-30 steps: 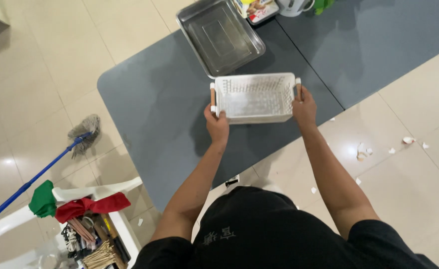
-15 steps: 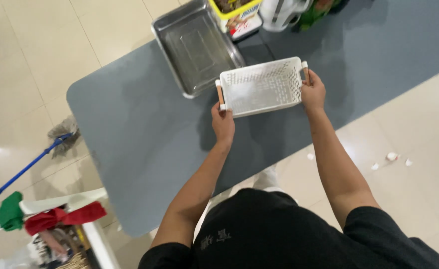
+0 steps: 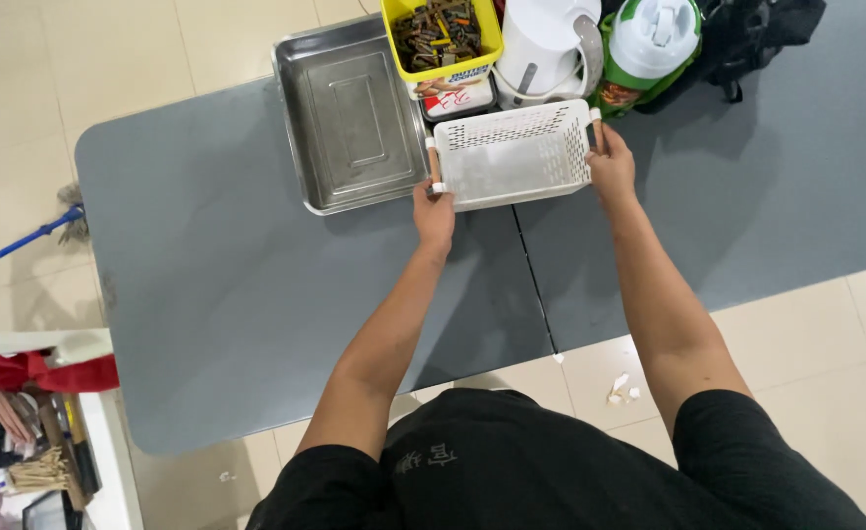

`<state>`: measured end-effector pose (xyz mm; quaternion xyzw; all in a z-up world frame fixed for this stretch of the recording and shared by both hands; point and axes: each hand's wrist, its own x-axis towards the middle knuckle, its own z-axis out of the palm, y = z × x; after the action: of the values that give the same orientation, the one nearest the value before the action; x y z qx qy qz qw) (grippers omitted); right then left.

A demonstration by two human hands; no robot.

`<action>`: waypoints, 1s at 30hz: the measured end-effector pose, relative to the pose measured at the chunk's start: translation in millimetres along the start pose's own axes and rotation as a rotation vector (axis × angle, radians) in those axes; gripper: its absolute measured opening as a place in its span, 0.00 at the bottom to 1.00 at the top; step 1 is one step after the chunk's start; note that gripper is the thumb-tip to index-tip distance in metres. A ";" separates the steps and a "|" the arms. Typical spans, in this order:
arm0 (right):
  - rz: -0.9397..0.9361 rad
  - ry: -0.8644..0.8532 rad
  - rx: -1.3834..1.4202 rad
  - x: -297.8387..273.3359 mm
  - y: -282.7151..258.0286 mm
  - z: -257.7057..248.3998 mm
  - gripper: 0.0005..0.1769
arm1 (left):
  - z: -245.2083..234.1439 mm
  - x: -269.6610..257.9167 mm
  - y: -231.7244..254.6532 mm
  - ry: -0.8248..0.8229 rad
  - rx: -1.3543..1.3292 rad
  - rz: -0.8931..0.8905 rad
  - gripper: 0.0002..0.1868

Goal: Organizing various items like a plastic basket, pens, and a small tripod from a chair to a metal tray on a table.

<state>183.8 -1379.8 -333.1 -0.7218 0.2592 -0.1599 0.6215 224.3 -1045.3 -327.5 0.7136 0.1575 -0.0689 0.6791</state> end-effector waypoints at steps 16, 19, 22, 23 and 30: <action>0.063 -0.114 0.137 24.1 21.1 22.9 0.36 | 17.5 45.0 -22.7 0.105 -0.108 -0.004 0.17; -0.004 -0.134 0.128 19.4 11.4 25.8 0.36 | 16.0 41.5 -19.4 0.171 -0.012 -0.016 0.17; -0.002 -0.142 -0.036 14.2 -10.0 28.0 0.36 | 15.3 36.5 -18.5 0.244 0.017 0.003 0.18; 0.019 -0.142 -0.093 14.9 -10.2 29.4 0.36 | 15.5 34.1 -14.6 0.238 0.007 -0.011 0.18; -0.014 -0.115 -0.132 27.4 9.0 39.5 0.36 | 14.0 48.1 -26.1 0.227 -0.015 0.013 0.17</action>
<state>226.4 -1364.1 -351.4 -0.7708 0.2280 -0.1054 0.5854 262.8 -1052.2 -368.2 0.7128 0.2293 0.0182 0.6625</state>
